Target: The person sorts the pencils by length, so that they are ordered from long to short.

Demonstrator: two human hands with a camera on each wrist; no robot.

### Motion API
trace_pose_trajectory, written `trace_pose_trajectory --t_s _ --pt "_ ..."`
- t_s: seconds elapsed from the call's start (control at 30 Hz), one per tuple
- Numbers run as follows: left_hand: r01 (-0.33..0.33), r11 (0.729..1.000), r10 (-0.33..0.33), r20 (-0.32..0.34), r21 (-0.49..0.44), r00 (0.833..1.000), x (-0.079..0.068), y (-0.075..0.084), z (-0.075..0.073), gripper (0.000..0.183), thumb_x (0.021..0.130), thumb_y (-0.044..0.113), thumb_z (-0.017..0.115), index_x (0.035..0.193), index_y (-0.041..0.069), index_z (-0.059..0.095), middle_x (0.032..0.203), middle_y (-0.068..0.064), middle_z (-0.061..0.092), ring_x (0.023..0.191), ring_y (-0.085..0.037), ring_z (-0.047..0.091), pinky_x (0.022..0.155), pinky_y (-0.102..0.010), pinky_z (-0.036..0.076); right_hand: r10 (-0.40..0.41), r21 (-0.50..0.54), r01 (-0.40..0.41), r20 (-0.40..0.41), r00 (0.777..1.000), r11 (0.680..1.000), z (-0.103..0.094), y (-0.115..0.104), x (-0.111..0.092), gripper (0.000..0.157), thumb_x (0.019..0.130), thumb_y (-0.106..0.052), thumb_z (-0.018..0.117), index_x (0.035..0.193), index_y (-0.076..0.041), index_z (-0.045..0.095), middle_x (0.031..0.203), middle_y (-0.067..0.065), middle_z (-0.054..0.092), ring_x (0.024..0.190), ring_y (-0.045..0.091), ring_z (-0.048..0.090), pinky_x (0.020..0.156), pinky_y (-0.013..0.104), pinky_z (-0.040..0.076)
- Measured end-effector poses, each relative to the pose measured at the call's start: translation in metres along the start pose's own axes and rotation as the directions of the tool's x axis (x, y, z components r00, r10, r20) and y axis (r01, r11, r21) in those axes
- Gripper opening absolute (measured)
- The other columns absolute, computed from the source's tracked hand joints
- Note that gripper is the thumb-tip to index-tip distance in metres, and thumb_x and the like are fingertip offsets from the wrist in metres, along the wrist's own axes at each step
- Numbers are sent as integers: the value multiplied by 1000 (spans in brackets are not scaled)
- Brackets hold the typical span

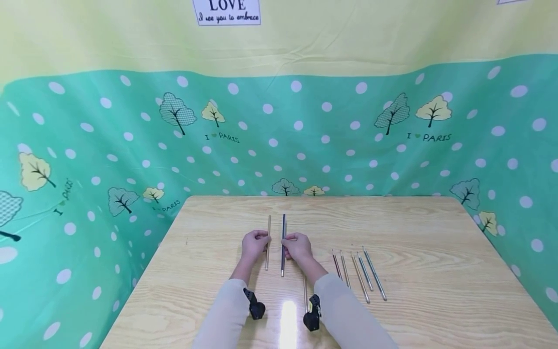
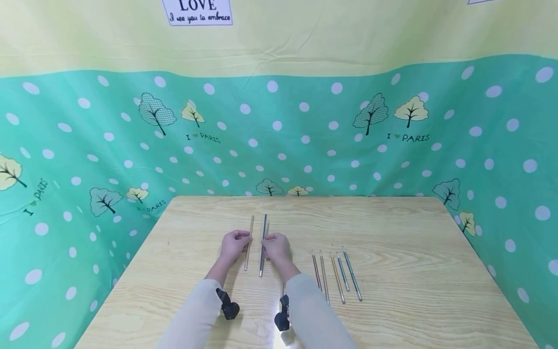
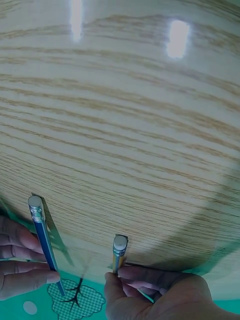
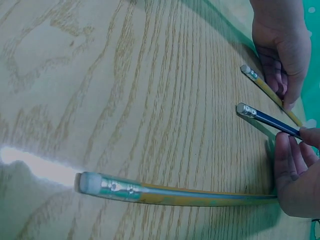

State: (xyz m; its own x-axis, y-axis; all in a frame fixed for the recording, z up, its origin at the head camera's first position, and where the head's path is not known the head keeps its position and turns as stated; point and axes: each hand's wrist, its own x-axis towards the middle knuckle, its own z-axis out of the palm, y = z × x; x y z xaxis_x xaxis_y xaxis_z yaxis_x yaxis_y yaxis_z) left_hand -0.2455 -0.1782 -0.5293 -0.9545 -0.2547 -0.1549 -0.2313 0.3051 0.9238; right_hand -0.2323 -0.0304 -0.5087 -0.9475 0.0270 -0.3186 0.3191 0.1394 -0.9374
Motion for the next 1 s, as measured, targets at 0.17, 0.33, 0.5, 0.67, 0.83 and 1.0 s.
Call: trace_pose_trajectory --t_s 0.17,0.33,0.5,0.67,0.83,1.0 --pt "4 1000 -4 8 0 1000 1 0 1 24 81 9 69 104 1 66 85 -9 65 61 -11 59 59 -23 57 -11 -30 11 -14 1000 999 -2 -2 0 20 85 -10 65 102 1 63 64 9 61 47 11 54 44 23 53" --pt "3 1000 -3 0 5 1000 1 -1 0 24 81 10 69 103 1 67 84 -8 65 60 -10 58 59 -23 57 -19 -37 18 -10 1000 999 -3 -4 -1 20 85 -10 65 102 1 63 67 12 63 47 10 54 46 23 53" --pt "-6 1000 6 -7 3 1000 1 0 0 23 81 9 69 102 0 67 82 -8 65 58 -10 58 57 -22 56 -24 -24 24 -2 1000 999 -1 -6 -2 21 85 -9 65 102 2 63 68 13 63 47 10 53 46 24 54" --pt "-13 1000 13 -3 0 1000 -2 2 0 23 81 9 68 102 0 67 81 -7 64 58 -10 58 57 -22 56 -14 -53 13 -17 1000 999 2 -4 0 19 85 -10 65 100 1 63 68 13 63 46 10 52 44 23 52" --pt "-7 1000 7 1 -5 1000 -5 4 -1 22 82 10 68 102 1 67 83 -7 64 63 -11 59 58 -22 57 -23 -89 20 -34 999 996 6 -2 3 18 85 -11 65 99 0 64 67 12 63 44 9 51 42 20 50" --pt "-16 1000 16 -1 -8 1000 -6 5 -1 22 82 8 67 102 -1 67 85 -10 65 64 -11 60 60 -23 57 -43 -152 35 -52 998 988 8 2 7 18 85 -13 65 98 -1 65 66 10 64 44 9 51 40 19 48"
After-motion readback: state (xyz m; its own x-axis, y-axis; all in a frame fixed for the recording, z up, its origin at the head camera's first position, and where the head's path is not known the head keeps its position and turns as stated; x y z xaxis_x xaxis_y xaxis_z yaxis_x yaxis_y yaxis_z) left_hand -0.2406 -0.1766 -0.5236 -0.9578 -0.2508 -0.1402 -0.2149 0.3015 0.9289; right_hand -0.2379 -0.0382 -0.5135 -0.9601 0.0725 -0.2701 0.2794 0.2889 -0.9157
